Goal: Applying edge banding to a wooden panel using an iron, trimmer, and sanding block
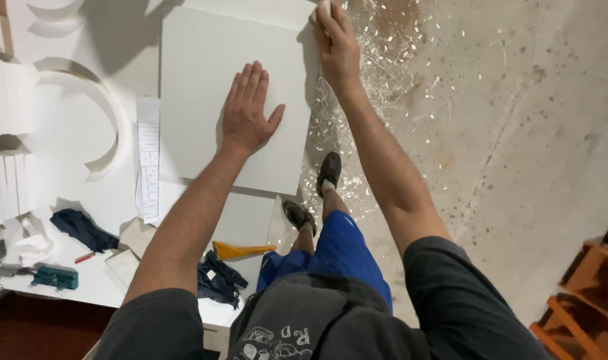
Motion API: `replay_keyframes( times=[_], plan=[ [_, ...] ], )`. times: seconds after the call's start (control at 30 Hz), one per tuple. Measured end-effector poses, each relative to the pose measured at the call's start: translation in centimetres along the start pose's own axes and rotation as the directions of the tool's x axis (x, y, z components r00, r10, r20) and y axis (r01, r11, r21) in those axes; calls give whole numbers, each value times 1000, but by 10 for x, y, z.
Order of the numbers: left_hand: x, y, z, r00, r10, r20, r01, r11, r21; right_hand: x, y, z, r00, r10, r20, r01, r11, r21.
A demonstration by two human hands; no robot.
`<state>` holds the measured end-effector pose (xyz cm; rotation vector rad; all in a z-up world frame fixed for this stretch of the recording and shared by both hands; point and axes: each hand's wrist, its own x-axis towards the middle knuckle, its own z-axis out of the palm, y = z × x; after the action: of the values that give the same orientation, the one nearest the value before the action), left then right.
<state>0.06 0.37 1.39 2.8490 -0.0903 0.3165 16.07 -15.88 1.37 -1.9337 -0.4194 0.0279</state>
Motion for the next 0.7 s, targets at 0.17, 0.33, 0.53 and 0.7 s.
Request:
replay_keyframes(
  times=[0.17, 0.33, 0.53, 0.7],
  plan=[
    [-2, 1, 5, 999, -6, -46, 6, 1000, -12, -172, -90, -18, 740, 612, 278, -626, 778, -48],
    [5, 14, -14, 976, -101, 191, 105, 994, -11, -327, -79, 11, 905, -376, 201, 393, 918, -51],
    [1, 8, -5, 992, -81, 99, 83, 997, -8, -307, -71, 85, 737, -521, 430, 556, 830, 53],
    [2, 9, -10, 982, -116, 148, 118, 993, -7, -358, -80, 87, 700, -610, 371, 625, 775, 93]
  ],
)
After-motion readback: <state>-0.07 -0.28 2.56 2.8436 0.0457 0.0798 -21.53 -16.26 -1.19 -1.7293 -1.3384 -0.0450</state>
